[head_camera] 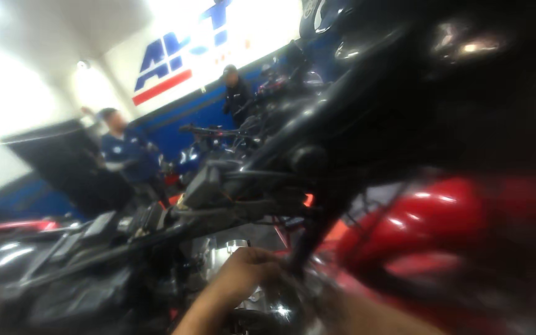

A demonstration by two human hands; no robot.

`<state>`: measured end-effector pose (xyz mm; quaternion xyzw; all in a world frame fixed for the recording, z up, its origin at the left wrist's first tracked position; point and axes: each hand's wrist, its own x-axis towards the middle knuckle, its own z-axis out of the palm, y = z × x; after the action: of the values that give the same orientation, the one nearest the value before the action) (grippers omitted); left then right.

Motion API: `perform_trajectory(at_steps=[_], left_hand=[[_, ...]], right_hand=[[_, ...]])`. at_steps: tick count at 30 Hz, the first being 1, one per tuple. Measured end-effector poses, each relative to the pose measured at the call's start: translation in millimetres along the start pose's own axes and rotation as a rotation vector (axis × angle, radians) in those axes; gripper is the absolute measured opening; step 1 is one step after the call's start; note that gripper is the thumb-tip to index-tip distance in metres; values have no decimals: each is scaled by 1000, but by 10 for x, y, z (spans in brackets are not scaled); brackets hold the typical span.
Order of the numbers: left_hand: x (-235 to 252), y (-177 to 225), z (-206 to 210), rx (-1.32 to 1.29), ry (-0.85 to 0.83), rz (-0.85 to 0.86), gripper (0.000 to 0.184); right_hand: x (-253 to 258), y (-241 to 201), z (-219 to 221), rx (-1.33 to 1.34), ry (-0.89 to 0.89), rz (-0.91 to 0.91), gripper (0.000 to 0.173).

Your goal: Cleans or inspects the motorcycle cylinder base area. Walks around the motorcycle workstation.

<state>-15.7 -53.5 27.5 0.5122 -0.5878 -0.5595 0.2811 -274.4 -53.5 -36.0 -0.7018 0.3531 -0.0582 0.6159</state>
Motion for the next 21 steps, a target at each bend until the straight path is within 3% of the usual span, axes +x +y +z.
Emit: perform_trajectory(at_steps=[3,8,10,15,17,21], left_hand=[[1,-21,49,-48,76,-6,20],[-8,27,125,-59,167,-58,18],[-11,49,140,-52,175,-74,17],[-8,73,152,-104,164,-131,19],[4,64,158,-100,170,-129,18],[19,59,126,-78,123,-119,18]], right_hand=[[6,86,-531,85,20,-110,23],[149,5,-861,281,0,-43,11],[266,36,-867,298,-39,-30,5],[285,33,-772,324,-132,-34,9],[258,135,-621,271,-200,-31,18],[283,350,-404,487,-241,-87,23]])
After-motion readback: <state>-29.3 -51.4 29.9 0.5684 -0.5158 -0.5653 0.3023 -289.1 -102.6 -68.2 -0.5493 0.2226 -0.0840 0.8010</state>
